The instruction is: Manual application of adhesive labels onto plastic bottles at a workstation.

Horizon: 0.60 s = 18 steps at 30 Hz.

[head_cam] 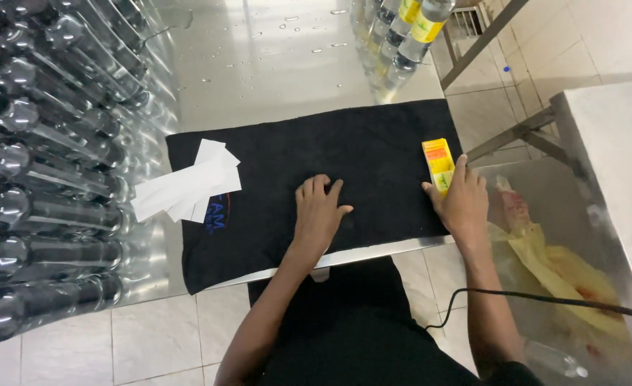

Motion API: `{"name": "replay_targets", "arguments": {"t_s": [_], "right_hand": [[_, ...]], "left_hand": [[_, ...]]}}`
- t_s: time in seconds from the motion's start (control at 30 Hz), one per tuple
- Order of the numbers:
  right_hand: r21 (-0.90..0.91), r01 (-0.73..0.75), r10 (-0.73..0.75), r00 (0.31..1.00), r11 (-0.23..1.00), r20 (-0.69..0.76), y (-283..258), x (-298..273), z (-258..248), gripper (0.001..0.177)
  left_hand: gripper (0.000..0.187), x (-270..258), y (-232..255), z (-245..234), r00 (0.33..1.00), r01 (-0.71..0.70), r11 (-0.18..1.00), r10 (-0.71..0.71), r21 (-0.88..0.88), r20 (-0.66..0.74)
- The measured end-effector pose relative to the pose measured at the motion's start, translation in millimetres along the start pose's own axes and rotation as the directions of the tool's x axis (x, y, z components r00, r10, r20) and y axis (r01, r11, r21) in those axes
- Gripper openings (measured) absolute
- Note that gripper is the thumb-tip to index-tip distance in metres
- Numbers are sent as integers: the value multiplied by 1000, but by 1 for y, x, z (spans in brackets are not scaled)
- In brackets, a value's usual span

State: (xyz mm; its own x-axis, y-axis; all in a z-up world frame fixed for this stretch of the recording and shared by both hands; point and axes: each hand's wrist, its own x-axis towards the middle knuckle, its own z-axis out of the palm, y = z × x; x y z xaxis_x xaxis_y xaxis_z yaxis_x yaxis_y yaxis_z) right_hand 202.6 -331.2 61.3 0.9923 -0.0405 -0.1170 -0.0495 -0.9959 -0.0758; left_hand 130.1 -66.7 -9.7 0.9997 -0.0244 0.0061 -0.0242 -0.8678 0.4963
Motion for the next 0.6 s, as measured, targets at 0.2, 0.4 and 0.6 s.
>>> {"name": "replay_targets", "arguments": {"t_s": [0.2,0.4,0.6], "right_hand": [[-44,-31,30,999,999,-15,-7,5,7,80],[20,-3,4,1000,1000,-22,-33,-7,2,71],[53,131,-126,989,990,-82,-76,-20,32,71]], "left_hand": [[19,17,-23,42,1000,-17,997,17,72,-5],[12,-5,-33,15,999,6,992,0,123,-52],[12,-46,-60,-35,979,202,966,-198,162,-38]]}}
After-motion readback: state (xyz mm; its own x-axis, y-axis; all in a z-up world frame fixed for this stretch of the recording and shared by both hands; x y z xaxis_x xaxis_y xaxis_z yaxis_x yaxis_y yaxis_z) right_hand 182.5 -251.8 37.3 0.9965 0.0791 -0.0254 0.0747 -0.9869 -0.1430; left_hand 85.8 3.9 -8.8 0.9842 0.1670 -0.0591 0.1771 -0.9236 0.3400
